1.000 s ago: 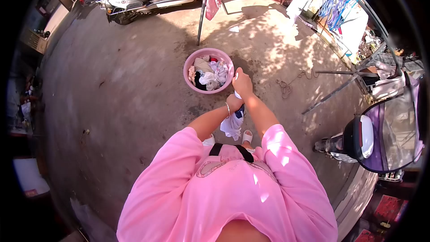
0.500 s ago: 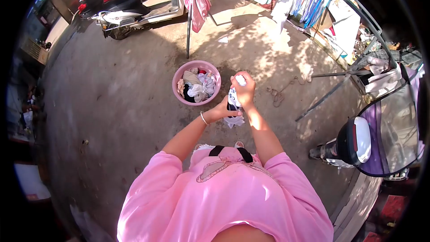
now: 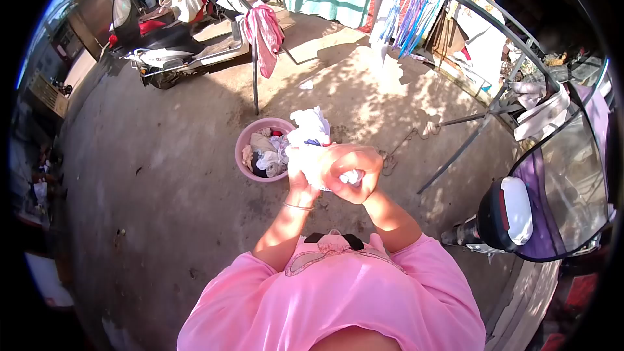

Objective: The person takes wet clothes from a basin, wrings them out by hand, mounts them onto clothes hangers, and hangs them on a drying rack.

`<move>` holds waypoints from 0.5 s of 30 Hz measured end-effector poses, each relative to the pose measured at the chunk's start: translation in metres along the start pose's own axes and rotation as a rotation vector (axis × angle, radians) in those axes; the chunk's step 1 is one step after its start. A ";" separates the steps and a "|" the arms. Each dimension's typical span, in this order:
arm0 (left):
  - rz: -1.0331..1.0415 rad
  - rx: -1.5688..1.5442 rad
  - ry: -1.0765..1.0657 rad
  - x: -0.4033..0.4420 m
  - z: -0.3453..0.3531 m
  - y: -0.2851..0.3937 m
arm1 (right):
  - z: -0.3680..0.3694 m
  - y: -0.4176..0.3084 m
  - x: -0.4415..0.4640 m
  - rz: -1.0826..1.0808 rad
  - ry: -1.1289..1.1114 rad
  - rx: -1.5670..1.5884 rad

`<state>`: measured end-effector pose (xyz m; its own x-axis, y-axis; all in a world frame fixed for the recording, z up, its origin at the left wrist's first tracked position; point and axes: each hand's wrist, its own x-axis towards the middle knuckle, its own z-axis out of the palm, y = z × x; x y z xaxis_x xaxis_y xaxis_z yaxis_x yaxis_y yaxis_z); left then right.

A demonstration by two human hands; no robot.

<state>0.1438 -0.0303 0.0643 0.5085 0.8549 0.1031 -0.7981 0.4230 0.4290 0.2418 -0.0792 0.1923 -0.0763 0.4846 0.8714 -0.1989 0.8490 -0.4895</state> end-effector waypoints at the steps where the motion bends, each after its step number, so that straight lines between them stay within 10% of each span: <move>1: -0.077 -0.371 -0.068 -0.004 0.044 0.015 | -0.016 -0.005 0.002 0.052 0.262 0.205; 6: 0.353 0.732 0.148 -0.010 0.097 -0.002 | -0.070 0.012 -0.033 0.372 1.035 0.655; 9: 0.508 1.203 -0.064 -0.026 0.089 -0.029 | -0.085 0.036 -0.090 0.674 1.036 0.801; 11: 0.712 1.868 -0.385 -0.043 0.118 -0.015 | -0.081 0.033 -0.108 0.945 0.992 0.821; 12: 0.814 1.991 -0.462 -0.038 0.090 -0.032 | -0.062 0.021 -0.098 0.832 1.029 0.294; 13: 0.636 1.264 -0.303 -0.039 0.106 -0.029 | -0.098 0.059 -0.127 1.014 0.856 0.697; 15: 0.586 1.390 -0.467 -0.028 0.102 -0.032 | -0.167 0.132 -0.184 1.531 0.268 1.342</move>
<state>0.1877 -0.0985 0.1393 0.5082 0.5194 0.6870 -0.1373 -0.7386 0.6600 0.3926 -0.0212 -0.0383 -0.7529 0.6185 -0.2252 -0.5761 -0.7847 -0.2289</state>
